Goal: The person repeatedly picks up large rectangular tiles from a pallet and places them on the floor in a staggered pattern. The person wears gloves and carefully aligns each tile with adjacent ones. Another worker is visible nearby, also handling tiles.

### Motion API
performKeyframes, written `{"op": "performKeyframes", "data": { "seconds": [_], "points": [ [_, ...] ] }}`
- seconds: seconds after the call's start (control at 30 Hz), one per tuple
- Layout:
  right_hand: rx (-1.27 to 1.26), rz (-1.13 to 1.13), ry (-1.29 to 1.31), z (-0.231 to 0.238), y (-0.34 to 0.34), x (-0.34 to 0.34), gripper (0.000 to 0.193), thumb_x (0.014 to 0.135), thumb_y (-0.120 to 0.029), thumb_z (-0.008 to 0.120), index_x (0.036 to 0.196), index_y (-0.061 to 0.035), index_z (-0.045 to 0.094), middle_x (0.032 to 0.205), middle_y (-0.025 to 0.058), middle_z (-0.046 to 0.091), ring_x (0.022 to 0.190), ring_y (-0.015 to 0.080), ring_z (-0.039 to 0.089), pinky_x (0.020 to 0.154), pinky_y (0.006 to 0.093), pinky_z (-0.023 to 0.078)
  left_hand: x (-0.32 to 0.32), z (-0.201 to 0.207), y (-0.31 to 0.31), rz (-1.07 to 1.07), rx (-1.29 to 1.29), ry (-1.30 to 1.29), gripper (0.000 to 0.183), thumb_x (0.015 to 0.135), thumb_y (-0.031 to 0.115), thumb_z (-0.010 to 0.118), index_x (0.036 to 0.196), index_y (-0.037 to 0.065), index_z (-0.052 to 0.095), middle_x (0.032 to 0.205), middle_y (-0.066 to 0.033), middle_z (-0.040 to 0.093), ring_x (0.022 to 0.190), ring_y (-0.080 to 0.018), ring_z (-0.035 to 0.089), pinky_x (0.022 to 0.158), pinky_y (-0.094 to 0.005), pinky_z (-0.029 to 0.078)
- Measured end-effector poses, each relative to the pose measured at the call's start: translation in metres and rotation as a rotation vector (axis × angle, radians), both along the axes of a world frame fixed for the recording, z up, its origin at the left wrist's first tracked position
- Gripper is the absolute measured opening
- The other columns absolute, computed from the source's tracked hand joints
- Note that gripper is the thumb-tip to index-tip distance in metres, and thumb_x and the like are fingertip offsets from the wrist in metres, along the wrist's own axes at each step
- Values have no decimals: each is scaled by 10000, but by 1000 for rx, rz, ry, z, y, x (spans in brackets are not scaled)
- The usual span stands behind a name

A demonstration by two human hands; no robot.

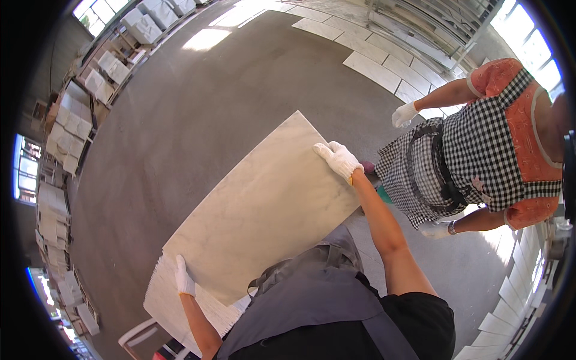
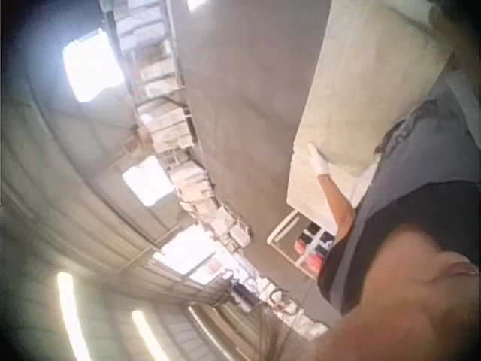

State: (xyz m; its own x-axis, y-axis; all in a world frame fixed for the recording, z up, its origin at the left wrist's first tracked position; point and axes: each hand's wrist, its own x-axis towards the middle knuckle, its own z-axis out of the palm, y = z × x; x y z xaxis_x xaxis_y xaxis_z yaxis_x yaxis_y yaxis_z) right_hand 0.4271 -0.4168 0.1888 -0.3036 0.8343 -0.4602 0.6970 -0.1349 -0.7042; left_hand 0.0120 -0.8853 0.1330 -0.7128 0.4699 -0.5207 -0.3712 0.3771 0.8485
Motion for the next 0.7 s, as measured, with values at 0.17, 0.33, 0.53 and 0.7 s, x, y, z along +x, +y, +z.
{"op": "performKeyframes", "data": {
  "seconds": [0.17, 0.33, 0.53, 0.7],
  "points": [
    [-26, -29, -5, -16, 38, -15, 772, 942, -670, 504, 1282, 15, 609, 1285, 224, 644, 1218, 367, 590, 1027, 403, 437, -49, -20, 48, 19, -101, 96, 720, 995, 543, 566, 1474, 16, 454, 1478, -76, 511, 1328, -230, 492, 1128, -370, 383],
    [-84, -38, -22, -13, 107, -49, 806, 922, -717, 482, 1280, -7, 612, 1279, 196, 653, 1229, 359, 584, 1031, 403, 437, -83, -19, 131, 142, -310, 33, 831, 958, 651, 531, 1435, -28, 495, 1444, -112, 537, 1280, -243, 519, 1100, -366, 402],
    [-97, -34, -52, 3, 159, -57, 836, 913, -724, 489, 1322, -2, 588, 1304, 186, 645, 1230, 347, 585, 1026, 391, 443, -77, 7, 194, 84, -205, 102, 829, 956, 641, 551, 1399, -58, 513, 1405, -122, 559, 1241, -227, 538, 1073, -356, 420],
    [-23, -71, 41, 4, 217, -75, 788, 904, -695, 525, 1259, 2, 619, 1225, 184, 662, 1159, 320, 606, 999, 381, 448, -98, 7, 246, 116, -217, 200, 847, 950, 644, 560, 1420, -57, 487, 1431, -118, 539, 1266, -229, 520, 1092, -358, 400]
  ]
}}
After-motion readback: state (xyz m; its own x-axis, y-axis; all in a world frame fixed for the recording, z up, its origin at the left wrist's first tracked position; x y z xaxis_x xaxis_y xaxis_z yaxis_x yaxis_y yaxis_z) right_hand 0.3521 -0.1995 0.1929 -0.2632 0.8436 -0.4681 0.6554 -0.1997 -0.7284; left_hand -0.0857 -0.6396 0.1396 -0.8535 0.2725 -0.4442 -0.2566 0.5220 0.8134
